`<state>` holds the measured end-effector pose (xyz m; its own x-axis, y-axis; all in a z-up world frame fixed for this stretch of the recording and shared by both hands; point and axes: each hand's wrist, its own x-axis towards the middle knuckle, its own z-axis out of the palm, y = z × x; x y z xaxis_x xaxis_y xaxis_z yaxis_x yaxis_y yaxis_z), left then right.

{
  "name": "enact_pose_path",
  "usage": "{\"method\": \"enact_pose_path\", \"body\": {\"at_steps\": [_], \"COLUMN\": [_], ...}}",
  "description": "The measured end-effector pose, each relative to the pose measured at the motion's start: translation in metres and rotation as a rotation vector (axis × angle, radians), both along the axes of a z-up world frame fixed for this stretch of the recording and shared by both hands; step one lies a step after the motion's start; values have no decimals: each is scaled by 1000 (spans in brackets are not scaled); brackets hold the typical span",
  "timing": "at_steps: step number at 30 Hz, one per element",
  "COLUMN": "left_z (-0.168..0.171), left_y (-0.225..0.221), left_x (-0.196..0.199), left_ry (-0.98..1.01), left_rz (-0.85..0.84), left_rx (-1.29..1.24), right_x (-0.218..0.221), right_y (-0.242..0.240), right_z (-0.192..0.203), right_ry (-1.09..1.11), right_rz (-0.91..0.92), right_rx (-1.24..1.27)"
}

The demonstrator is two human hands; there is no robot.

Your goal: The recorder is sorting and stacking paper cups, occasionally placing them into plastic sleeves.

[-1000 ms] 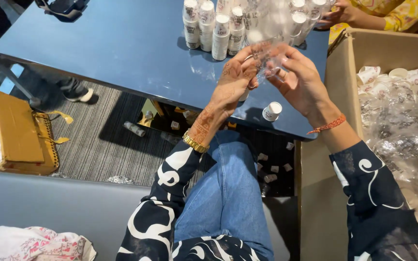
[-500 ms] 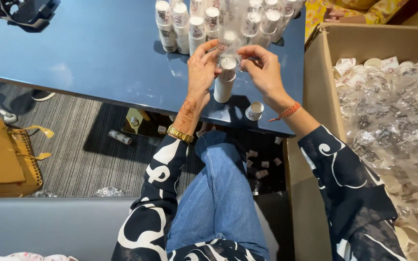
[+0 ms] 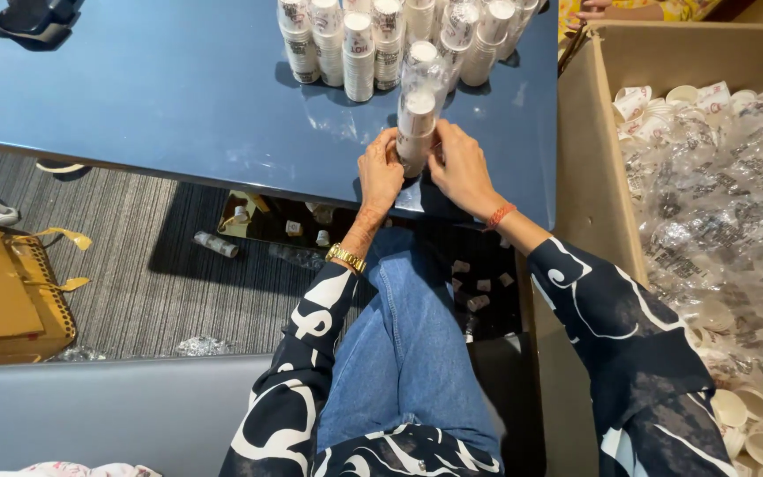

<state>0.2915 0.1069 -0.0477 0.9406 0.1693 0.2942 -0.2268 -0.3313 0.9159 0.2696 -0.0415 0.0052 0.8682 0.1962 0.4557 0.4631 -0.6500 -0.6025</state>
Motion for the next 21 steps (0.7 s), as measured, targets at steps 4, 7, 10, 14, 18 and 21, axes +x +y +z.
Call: {"method": "enact_pose_path", "body": {"at_steps": [4,7,10,14,18,21], "left_z": [-1,-27,-12,9,22,42], "left_y": [4,2,3,13,18,7], "left_x": [-9,-3,-16,-26,-28,-26], "left_ry": [78,-13,-24,-20,-239,-295], "left_rz": [-3,41,16,63,91,-86], "left_rx": [341,544,514,435,195,-81], "right_x": [8,15,14,7,7,11], "right_y": [-1,2,-1,-14,-19,-14], "right_z": [-19,-21,-6,21,36,17], "right_ry": [27,94,203,271,186,135], "right_rz": [-55,-105,-128,-65,181,260], "right_rx": [-280,-380,-454,-423,-100,117]}}
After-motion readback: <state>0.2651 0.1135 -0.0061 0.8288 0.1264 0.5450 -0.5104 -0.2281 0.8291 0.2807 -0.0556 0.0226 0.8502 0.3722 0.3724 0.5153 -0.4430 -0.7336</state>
